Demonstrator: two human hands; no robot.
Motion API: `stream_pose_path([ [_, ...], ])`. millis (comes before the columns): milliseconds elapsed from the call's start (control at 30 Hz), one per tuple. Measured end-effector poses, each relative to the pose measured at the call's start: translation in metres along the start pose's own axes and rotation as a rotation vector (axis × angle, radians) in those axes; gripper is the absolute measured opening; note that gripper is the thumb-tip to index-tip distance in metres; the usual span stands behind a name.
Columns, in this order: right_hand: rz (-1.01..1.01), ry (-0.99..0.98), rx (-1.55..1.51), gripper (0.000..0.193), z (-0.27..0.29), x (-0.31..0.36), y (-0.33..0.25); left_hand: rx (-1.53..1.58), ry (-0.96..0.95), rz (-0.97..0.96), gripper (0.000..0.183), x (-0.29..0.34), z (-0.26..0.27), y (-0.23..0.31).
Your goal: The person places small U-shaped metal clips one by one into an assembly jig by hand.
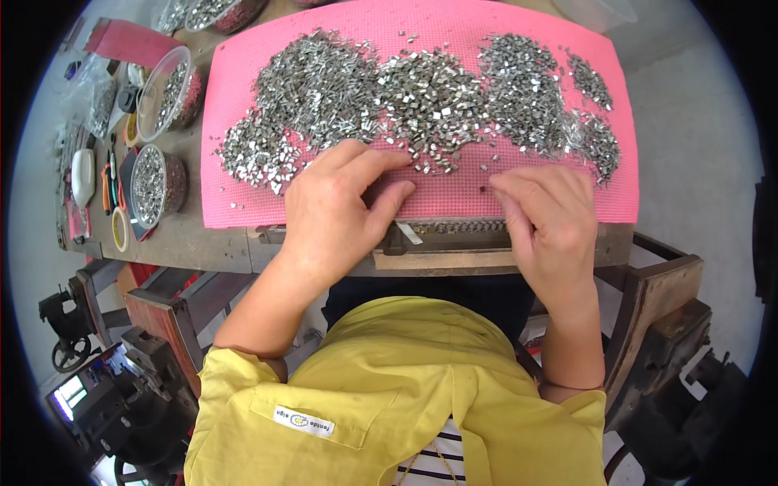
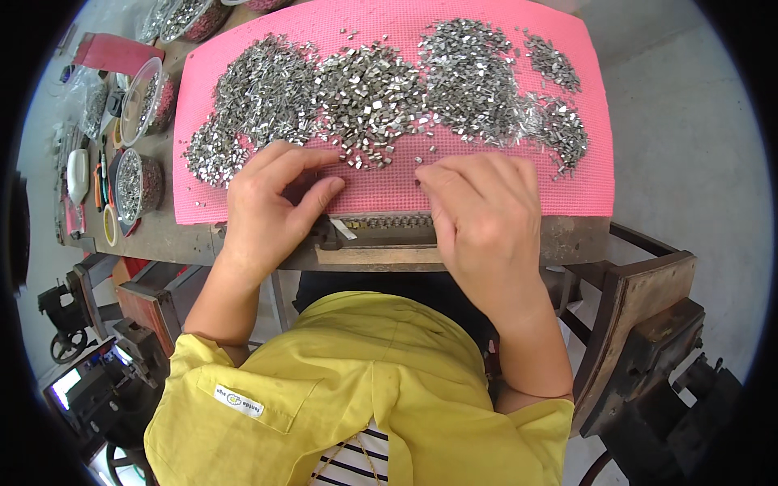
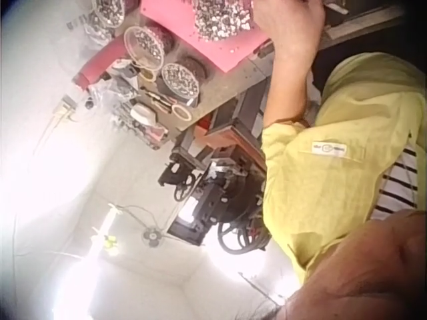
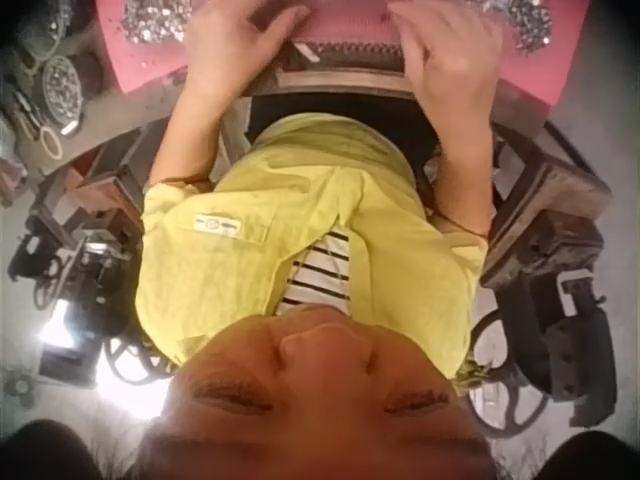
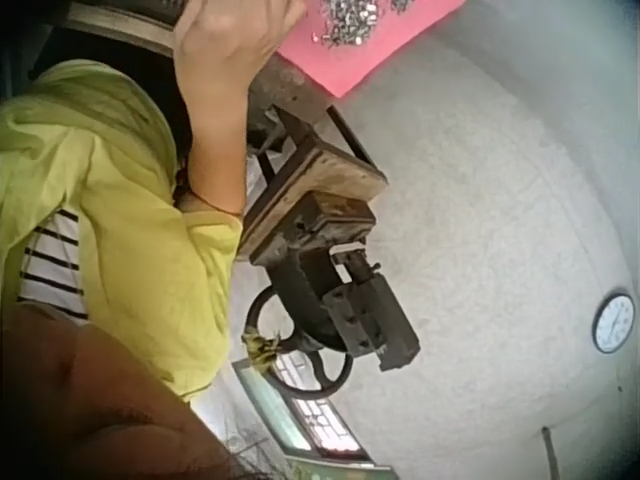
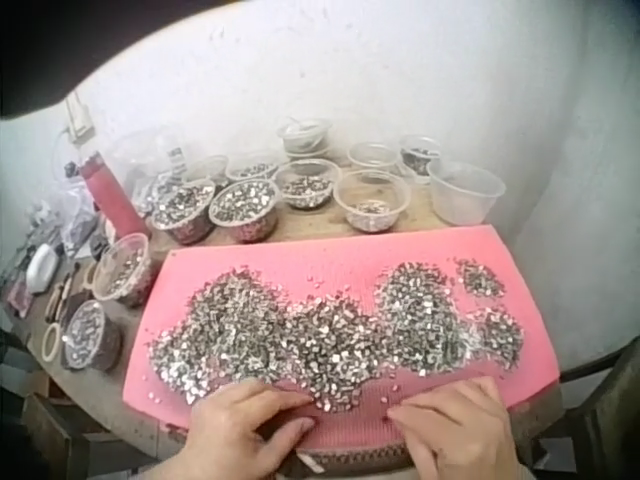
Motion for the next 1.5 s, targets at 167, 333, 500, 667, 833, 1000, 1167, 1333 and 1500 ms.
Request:
stream_pose_path([
  [167,0.013,0.013,0.039,0.019,-0.002,-0.001,0.022,-0.033,-0.036,0.013,0.018,-0.012,-0.002,0.001],
  [333,0.018,-0.003,0.04,0.016,-0.007,-0.009,0.029,-0.058,-0.054,0.058,0.011,-0.016,-0.003,-0.001],
  [500,0.026,-0.02,0.064,0.014,-0.012,-0.015,0.031,-0.04,-0.064,0.068,0.008,-0.017,-0.004,0.001],
  [667,0.046,-0.009,0.084,0.013,-0.015,-0.018,0.03,0.004,-0.049,0.099,0.007,-0.016,-0.005,-0.001],
  [833,0.058,-0.032,0.088,0.012,-0.018,-0.02,0.032,0.041,0.004,0.054,0.005,-0.013,-0.009,-0.006],
  [1000,0.11,-0.096,0.014,0.011,-0.017,-0.022,0.028,0.01,-0.004,-0.009,0.005,-0.007,-0.004,-0.005],
  [1167,0.096,-0.096,0.008,0.012,-0.01,-0.022,0.025,0.019,0.034,-0.046,0.007,-0.003,-0.005,-0.006],
  [1333,-0.02,-0.072,-0.008,0.013,-0.011,-0.013,0.02,0.012,0.047,-0.039,0.008,-0.002,-0.006,-0.008],
  [1500,-0.039,-0.037,0.007,0.014,-0.022,-0.011,0.01,0.009,0.083,-0.039,0.009,-0.003,-0.007,-0.007],
])
Point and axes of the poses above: each hand's wrist, its own x-axis away from the middle knuckle, its own z-axis out of the back of the hand, y = z × x, the point moved 1 cm from there along -x, towards the middle knuckle, and after that the axes turned 9 degrees about -y, right-handed, at the moved point
